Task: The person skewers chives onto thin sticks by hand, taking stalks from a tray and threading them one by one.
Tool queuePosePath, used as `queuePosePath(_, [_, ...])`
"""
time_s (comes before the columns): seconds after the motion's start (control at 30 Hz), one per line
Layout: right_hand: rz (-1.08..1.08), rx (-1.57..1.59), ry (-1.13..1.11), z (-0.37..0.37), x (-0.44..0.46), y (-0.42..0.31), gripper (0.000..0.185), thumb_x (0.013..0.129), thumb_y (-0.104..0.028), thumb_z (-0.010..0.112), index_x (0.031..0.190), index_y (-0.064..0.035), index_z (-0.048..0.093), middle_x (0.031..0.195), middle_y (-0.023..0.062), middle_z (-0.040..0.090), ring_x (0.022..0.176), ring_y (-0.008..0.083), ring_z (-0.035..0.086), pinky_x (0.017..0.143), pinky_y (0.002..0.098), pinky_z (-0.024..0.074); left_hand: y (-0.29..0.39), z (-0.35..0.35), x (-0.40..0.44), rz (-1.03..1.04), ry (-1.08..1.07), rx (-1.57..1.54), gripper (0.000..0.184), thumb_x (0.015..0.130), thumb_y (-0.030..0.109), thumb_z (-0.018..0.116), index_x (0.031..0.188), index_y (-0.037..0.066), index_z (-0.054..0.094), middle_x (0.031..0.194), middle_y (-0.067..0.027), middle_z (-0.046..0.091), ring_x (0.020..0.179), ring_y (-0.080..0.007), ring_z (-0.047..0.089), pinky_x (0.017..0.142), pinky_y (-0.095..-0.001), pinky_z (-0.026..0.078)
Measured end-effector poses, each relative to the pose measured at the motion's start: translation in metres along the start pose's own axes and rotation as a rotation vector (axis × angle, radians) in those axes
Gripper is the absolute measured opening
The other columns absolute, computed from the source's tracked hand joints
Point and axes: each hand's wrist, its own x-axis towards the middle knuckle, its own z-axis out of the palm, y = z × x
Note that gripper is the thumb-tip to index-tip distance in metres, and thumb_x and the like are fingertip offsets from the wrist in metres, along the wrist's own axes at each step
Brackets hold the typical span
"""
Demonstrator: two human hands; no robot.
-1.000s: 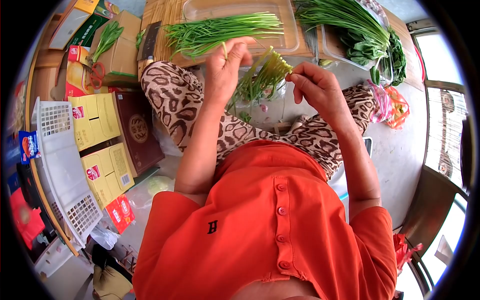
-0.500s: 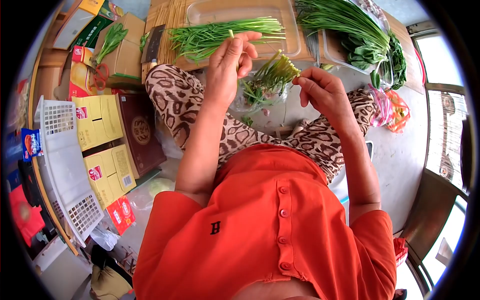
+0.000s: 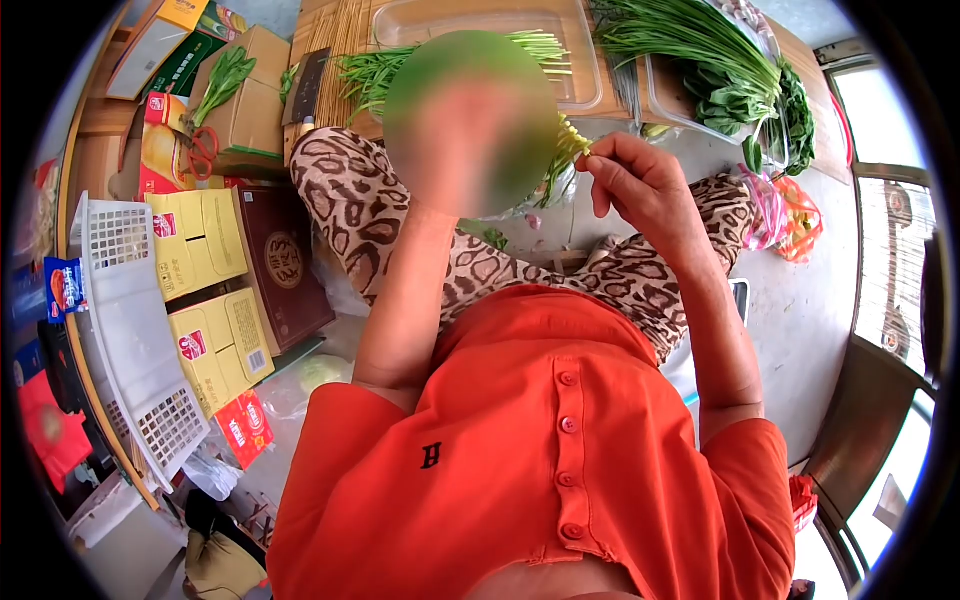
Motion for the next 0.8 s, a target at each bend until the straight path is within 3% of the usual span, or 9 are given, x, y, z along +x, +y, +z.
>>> queuePosePath(0.07, [-0.006,-0.013,-0.002,0.0,0.0,-0.001,0.015,0.094,-0.014,0.053,0.088,-0.0027,0.06,0.059,-0.0031,0.054,0.054,0.0018,0.041,0.049,0.0196,0.0305,-0.01,-0.001,0.0,-0.073,0.076,-0.201,0.011,0.09,0.013,0.062,0.096,0.004,0.061,0.076,0.0002,0.058,0.055,-0.0055,0.046,0.046,-0.0186,0.032])
queuePosePath(0.3, [-0.002,-0.046,0.008,0.0,0.001,-0.005,0.014,0.093,-0.014,0.054,0.087,-0.0028,0.06,0.058,-0.0028,0.053,0.054,0.0023,0.042,0.05,0.0201,0.0314,0.007,-0.002,-0.001,-0.146,-0.034,-0.145,0.013,0.089,0.013,0.063,0.097,0.003,0.062,0.077,-0.0008,0.059,0.058,-0.0064,0.049,0.048,-0.0199,0.035])
queuePosePath(0.8, [-0.015,-0.04,-0.003,0.001,0.0,-0.004,0.015,0.093,-0.013,0.053,0.087,-0.0014,0.06,0.058,-0.0019,0.054,0.055,0.0032,0.045,0.051,0.0208,0.0334,-0.009,-0.01,0.004,-0.157,-0.019,-0.252,0.017,0.088,0.014,0.064,0.101,0.003,0.064,0.083,-0.0029,0.063,0.059,-0.0082,0.05,0.049,-0.0208,0.036])
